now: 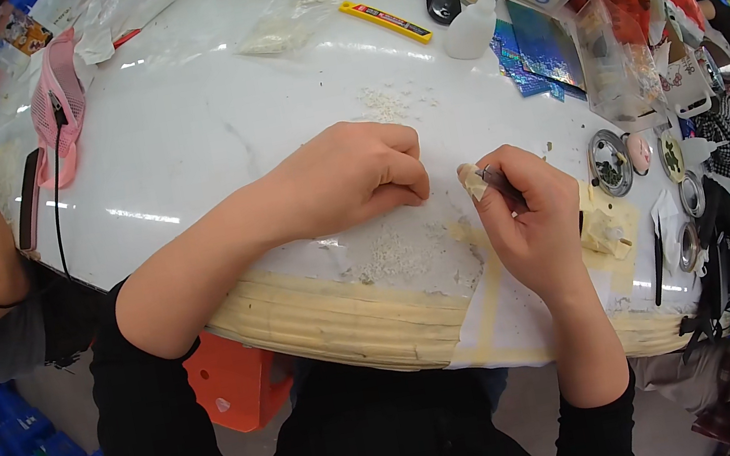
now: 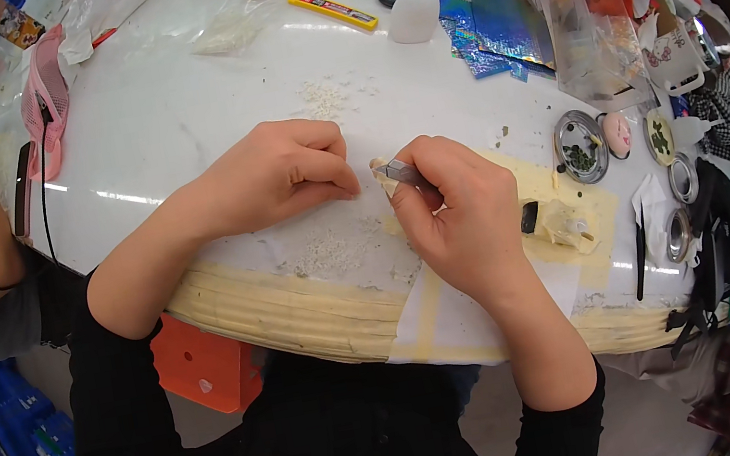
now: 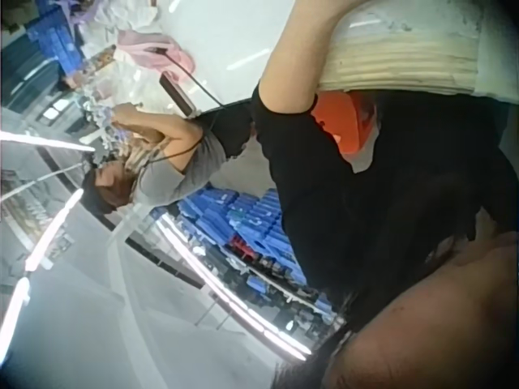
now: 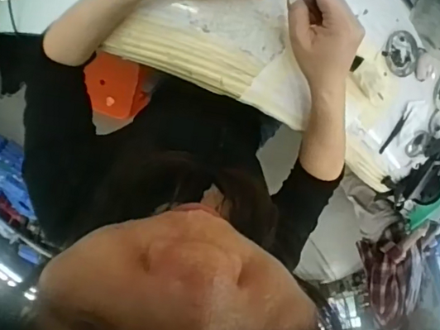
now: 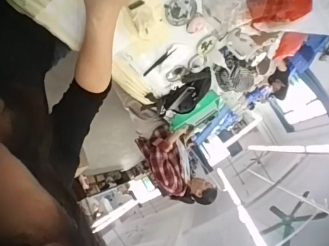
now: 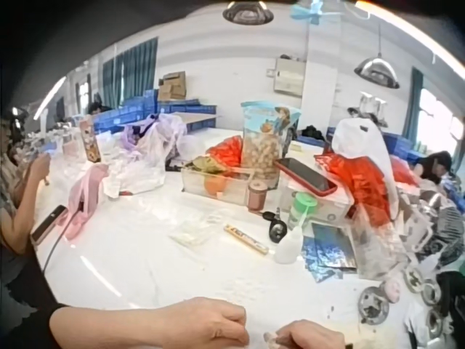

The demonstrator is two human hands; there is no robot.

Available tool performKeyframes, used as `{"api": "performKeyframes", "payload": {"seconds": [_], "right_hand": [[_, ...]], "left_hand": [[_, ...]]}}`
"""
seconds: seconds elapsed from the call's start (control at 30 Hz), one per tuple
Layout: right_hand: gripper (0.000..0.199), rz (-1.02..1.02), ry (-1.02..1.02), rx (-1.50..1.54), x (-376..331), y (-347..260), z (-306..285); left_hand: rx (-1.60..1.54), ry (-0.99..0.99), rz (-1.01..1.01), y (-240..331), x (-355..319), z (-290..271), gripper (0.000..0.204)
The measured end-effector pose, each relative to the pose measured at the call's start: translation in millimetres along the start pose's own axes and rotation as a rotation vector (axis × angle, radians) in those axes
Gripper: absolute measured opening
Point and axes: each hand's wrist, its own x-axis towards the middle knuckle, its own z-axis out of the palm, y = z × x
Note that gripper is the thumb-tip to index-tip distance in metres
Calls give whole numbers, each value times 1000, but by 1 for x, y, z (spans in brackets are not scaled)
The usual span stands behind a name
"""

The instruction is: The person is using a craft knife to carve and scrape a small cylindrical object on a workbench.

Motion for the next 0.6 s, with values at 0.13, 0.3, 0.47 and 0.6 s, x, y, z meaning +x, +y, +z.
{"api": "performKeyframes", "payload": {"seconds": [0.13, 0.3, 0.47, 0.6], "right_hand": [[8, -8, -1, 4, 0, 1, 2], [6, -26, 11, 2, 0, 1, 2], [8, -31, -6, -13, 0, 1, 3], [8, -27, -2, -9, 0, 0, 2]], "left_hand": [[177, -1, 68, 4, 0, 2, 9], [137, 30, 48, 4, -2, 7, 7], [279, 5, 97, 9, -1, 5, 8], [234, 39, 76, 8, 0, 7, 9]]}}
